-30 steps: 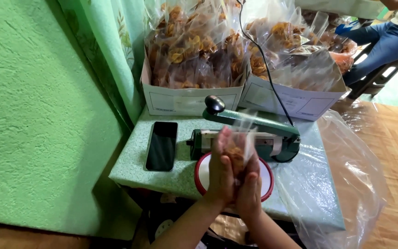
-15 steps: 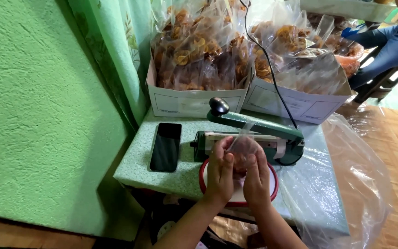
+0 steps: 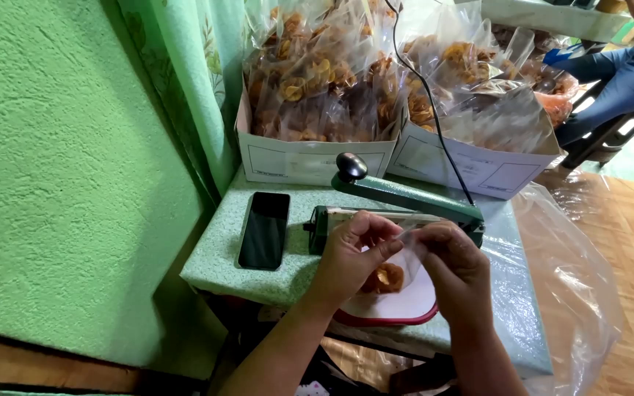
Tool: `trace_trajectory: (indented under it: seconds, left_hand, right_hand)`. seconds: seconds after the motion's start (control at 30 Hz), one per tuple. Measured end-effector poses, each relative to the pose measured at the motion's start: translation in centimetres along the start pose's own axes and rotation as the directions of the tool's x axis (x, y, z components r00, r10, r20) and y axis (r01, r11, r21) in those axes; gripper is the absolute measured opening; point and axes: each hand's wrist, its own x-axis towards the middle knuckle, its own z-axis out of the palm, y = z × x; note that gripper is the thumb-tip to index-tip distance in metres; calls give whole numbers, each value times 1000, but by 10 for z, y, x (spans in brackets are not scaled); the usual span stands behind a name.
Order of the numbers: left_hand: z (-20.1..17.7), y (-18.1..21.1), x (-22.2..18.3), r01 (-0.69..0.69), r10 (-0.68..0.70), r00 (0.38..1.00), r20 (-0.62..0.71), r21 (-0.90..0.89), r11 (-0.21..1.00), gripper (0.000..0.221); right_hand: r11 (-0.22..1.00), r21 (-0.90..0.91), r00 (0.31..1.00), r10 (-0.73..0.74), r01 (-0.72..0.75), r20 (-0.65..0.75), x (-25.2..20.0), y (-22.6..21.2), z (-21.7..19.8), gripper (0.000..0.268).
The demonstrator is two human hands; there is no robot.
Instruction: Manually sealing small plastic bags of snacks using an impulse heat sealer at a workstation.
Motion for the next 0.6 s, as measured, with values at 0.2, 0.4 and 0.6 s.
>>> trace_trajectory:
  seconds: [0.2,0.4,0.6]
  left_hand:
    - [-1,1,-2,42,-30,997,73,-177,983,16]
    - [-3,-3,-1,69,-26,987,160,-265,962,30]
    - [-8,9,-2,121,-47,970,238,-309,943,21]
  right_hand:
    - [1000,-16,998,-21,22,56,0,5,-12,8]
    - [989,-114,992,-80,91,98,0,-4,-12,8]
    - [993,-110,995,-42,52,86,-2,-4,-11,8]
